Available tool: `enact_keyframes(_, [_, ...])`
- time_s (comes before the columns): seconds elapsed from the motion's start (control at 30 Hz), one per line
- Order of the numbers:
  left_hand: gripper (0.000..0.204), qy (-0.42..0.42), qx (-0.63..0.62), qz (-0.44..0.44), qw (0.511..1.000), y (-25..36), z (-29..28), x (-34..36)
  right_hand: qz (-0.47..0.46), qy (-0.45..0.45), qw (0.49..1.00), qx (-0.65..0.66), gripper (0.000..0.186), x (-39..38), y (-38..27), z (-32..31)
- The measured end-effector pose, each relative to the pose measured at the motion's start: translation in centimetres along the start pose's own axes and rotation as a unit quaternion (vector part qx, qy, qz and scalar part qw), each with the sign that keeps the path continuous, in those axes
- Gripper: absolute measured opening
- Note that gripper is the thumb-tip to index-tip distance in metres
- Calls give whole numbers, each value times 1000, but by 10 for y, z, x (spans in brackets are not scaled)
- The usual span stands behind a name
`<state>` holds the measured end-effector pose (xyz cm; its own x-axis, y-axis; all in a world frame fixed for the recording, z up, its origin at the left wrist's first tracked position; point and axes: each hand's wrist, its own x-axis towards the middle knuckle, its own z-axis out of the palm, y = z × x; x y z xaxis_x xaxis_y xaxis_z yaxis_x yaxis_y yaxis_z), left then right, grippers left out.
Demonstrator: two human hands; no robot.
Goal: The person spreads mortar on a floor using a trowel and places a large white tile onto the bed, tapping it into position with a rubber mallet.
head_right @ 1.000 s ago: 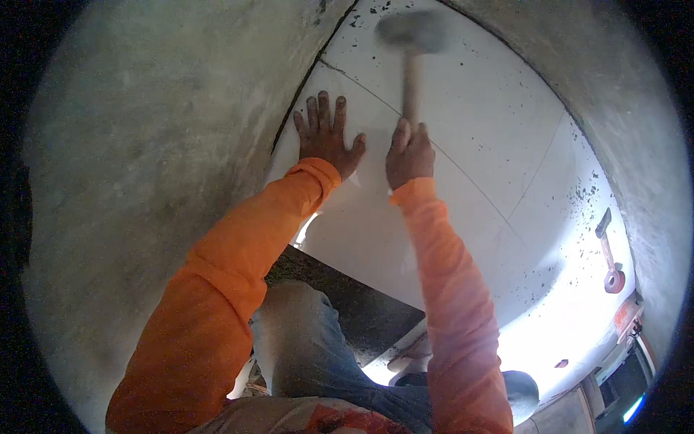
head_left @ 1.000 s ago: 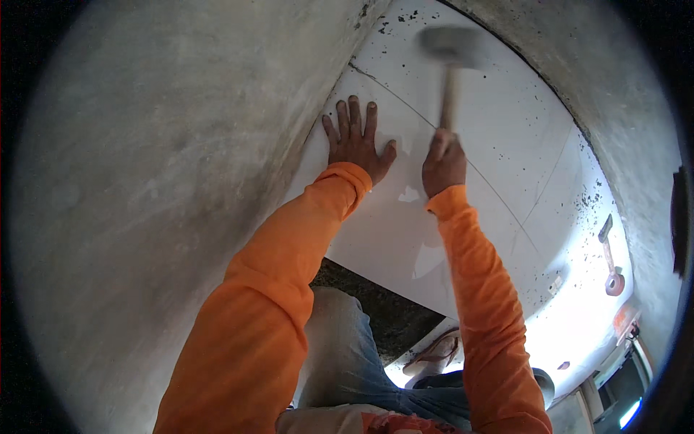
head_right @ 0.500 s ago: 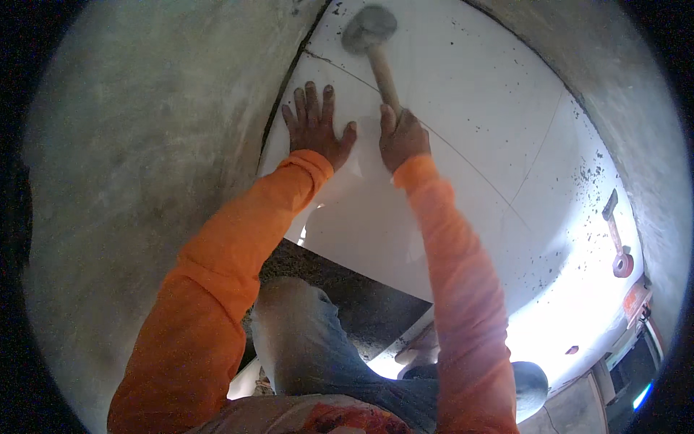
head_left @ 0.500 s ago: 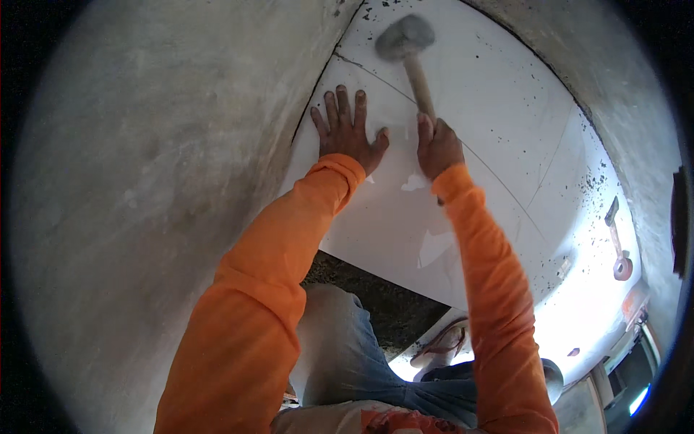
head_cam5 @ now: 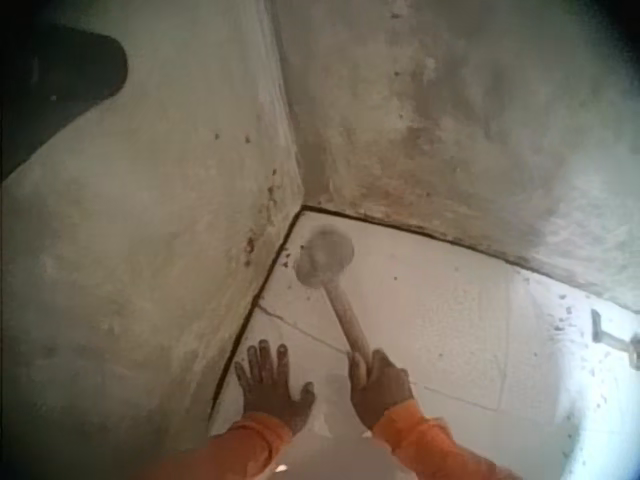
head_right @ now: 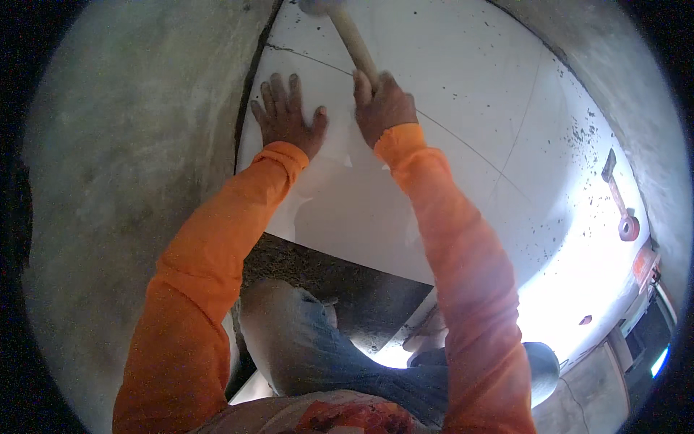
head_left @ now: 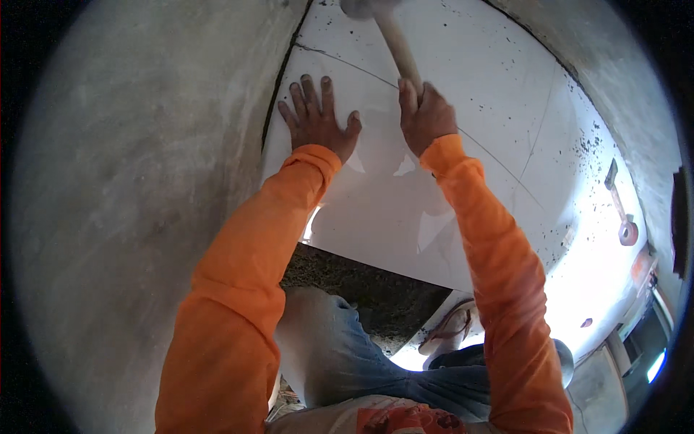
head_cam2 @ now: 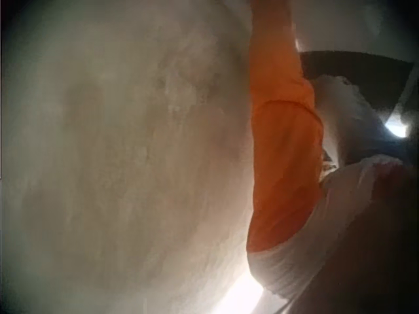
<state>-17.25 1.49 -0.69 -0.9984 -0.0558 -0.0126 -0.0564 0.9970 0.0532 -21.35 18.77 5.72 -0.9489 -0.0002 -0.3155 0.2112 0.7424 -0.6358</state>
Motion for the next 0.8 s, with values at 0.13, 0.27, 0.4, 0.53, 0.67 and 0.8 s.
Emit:
enact_keyframes(0.13, [75, -5, 5, 3, 1000, 4, 0, 2, -36, 111, 987, 110, 47, -2, 6, 1])
enact_keyframes(0.27, [75, -1, 14, -5, 1000, -5, 0, -2, 32, -28, 998, 46, 46, -19, -9, -11])
enact_keyframes(0.4, [74, 11, -19, 9, 1000, 5, 1, 2, -11, 140, 976, 164, 47, -24, 10, -5])
enact_keyframes(0.53, [72, 4, 1, 4, 1000, -1, -3, -1, -22, 73, 990, 115, 48, -30, 22, -9])
enact_keyframes(0.67, [70, 18, 2, 5, 1000, 3, -3, -2, 4, 101, 993, 69, 46, -33, 52, 2])
enact_keyframes(0.8, [65, -20, -5, 135, 991, -1, -5, 3, 57, 106, 967, 225, 49, -43, 46, -10])
